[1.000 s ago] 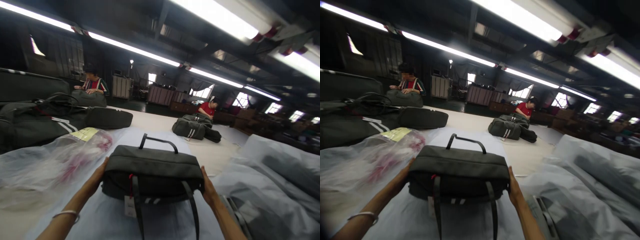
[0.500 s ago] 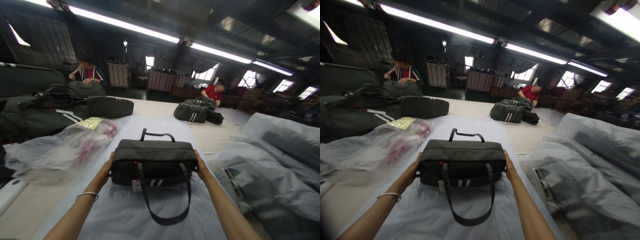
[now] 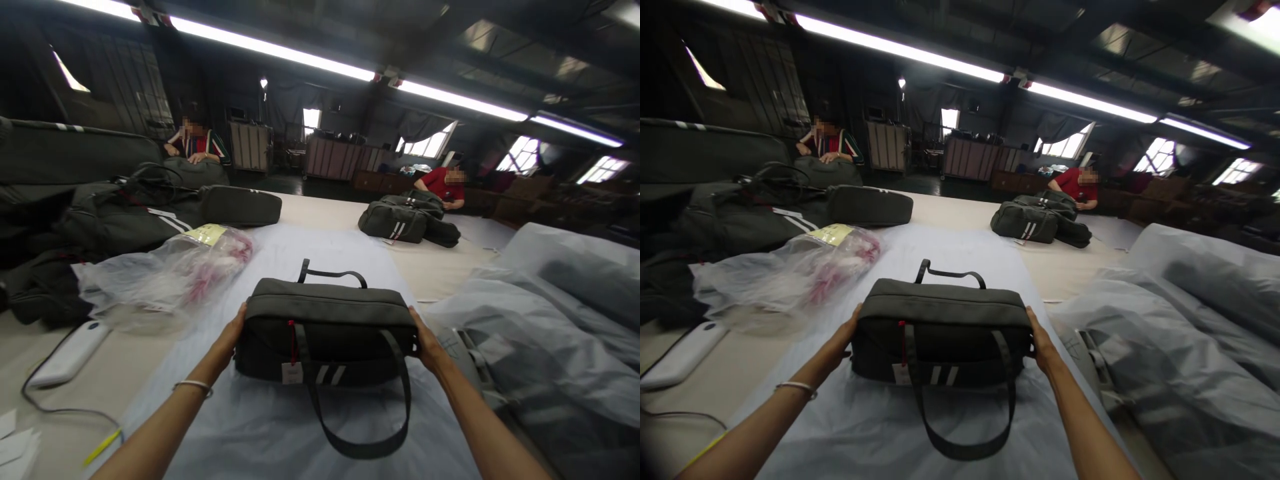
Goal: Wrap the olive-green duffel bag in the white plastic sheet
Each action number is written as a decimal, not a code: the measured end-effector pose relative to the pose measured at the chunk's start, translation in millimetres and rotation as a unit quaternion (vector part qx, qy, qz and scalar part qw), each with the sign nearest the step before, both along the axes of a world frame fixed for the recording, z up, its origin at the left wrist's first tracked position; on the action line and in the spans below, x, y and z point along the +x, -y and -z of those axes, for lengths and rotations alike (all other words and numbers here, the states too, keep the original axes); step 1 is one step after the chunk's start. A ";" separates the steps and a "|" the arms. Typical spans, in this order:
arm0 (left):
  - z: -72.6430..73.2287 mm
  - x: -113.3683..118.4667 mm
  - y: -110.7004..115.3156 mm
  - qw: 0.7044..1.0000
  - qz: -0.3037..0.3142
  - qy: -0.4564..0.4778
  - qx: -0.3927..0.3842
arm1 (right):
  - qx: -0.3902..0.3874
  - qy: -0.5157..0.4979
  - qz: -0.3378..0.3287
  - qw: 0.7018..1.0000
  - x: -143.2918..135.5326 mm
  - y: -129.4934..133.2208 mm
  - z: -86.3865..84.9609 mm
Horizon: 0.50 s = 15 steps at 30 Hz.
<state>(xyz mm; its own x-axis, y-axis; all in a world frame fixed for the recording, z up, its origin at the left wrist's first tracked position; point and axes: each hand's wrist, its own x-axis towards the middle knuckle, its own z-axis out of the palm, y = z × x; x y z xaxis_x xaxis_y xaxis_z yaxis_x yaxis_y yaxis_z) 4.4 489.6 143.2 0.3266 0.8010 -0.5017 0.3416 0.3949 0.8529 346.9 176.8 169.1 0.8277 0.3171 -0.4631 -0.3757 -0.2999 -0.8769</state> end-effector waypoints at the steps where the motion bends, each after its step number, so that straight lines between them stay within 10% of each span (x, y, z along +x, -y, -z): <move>1: -2.3 0.9 0.0 1.000 -0.001 0.002 0.006 | 0.000 -0.001 -0.001 1.000 -0.4 -1.2 -1.5; 15: -2.9 -24.3 21.4 0.979 0.057 0.068 0.183 | -0.046 0.072 0.007 0.996 -20.1 24.5 -2.7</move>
<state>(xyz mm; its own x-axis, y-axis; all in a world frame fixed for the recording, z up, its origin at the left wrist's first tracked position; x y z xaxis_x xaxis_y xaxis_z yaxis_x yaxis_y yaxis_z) -19.9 468.2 146.1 0.4674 0.8738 -0.1344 0.2394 0.0212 0.9707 326.7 152.3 171.8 0.8915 0.2664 -0.3664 -0.2534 -0.3771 -0.8908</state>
